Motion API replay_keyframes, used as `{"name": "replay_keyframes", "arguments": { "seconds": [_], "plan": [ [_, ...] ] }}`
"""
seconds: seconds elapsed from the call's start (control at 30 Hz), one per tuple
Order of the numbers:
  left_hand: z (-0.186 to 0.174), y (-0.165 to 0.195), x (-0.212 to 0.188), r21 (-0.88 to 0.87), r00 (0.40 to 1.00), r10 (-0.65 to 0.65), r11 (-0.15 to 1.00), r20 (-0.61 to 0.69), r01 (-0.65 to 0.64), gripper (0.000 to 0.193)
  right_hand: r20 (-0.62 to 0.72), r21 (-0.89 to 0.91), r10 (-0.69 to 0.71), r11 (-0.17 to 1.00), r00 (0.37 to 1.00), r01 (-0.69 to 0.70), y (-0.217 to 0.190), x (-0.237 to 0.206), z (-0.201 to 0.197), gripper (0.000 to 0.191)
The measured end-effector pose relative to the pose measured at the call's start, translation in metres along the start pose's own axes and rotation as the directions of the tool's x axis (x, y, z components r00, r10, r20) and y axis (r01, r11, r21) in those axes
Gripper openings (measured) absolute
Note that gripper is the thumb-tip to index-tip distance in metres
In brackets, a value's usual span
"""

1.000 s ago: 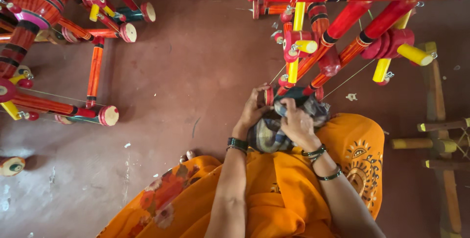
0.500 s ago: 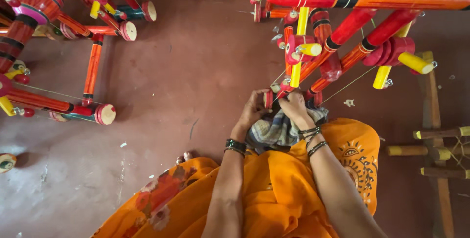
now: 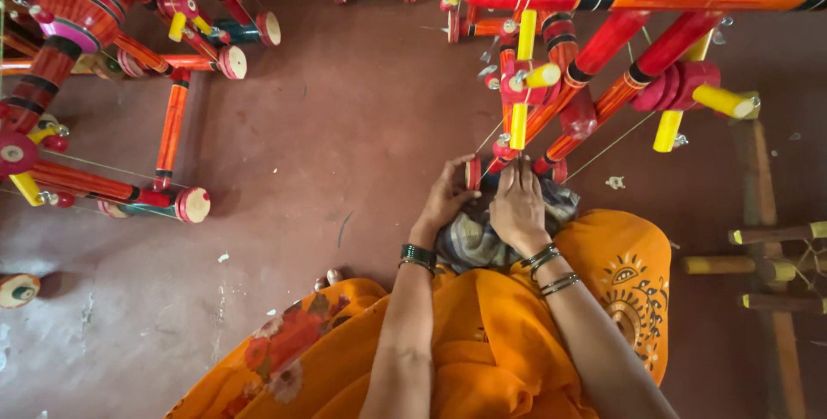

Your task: The person sits on the floor and threads string through the small colorful wooden spinning-wheel devices, winding and pulling the string tight around each unit while holding a cloth. They work on the devices one at a time, turning them to reach the string holes.

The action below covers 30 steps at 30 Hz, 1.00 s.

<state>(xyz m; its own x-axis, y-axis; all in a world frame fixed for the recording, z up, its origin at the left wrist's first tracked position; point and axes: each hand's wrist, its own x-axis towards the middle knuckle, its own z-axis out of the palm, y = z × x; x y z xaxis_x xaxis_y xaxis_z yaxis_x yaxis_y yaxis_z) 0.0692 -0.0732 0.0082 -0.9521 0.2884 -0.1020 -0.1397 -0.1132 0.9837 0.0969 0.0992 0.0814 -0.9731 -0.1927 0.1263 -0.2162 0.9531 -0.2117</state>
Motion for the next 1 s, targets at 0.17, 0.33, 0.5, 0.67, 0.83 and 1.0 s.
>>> {"name": "replay_keyframes", "arguments": {
  "seconds": [0.17, 0.33, 0.5, 0.67, 0.83, 1.0],
  "plan": [
    [0.001, 0.009, -0.002, 0.060, 0.998, 0.056, 0.997, -0.035, -0.053, 0.077, 0.113, -0.052, 0.030, 0.998, 0.993, -0.024, -0.012, -0.009, -0.012, 0.088],
    [0.000, 0.018, 0.001, 0.408, 0.941, 0.336, 0.867, -0.051, -0.287, 0.080, 0.173, -0.073, 0.034, 0.997, 0.984, -0.022, -0.014, -0.017, -0.018, 0.082],
    [0.000, 0.022, 0.006, 0.207, 0.995, -0.024, 0.977, -0.092, 0.043, 0.079, 0.378, 0.064, 0.264, 0.949, 0.887, -0.310, 0.004, -0.022, -0.030, 0.064],
    [-0.002, 0.015, 0.014, 0.479, 0.983, 0.174, 0.869, -0.055, -0.126, 0.080, -0.080, 0.029, 0.137, 0.990, 0.987, -0.135, 0.021, -0.019, -0.023, 0.067],
    [-0.004, 0.018, 0.021, 0.525, 0.993, 0.089, 0.850, -0.072, -0.038, 0.077, 0.052, -0.159, 0.216, 0.966, 0.975, -0.206, 0.019, -0.009, -0.008, 0.070],
    [0.001, 0.035, 0.019, 0.531, 0.993, 0.059, 0.847, -0.106, 0.006, 0.076, 0.203, -0.100, 0.176, 0.982, 0.963, -0.158, 0.018, -0.014, 0.017, 0.062]
  ]
}}
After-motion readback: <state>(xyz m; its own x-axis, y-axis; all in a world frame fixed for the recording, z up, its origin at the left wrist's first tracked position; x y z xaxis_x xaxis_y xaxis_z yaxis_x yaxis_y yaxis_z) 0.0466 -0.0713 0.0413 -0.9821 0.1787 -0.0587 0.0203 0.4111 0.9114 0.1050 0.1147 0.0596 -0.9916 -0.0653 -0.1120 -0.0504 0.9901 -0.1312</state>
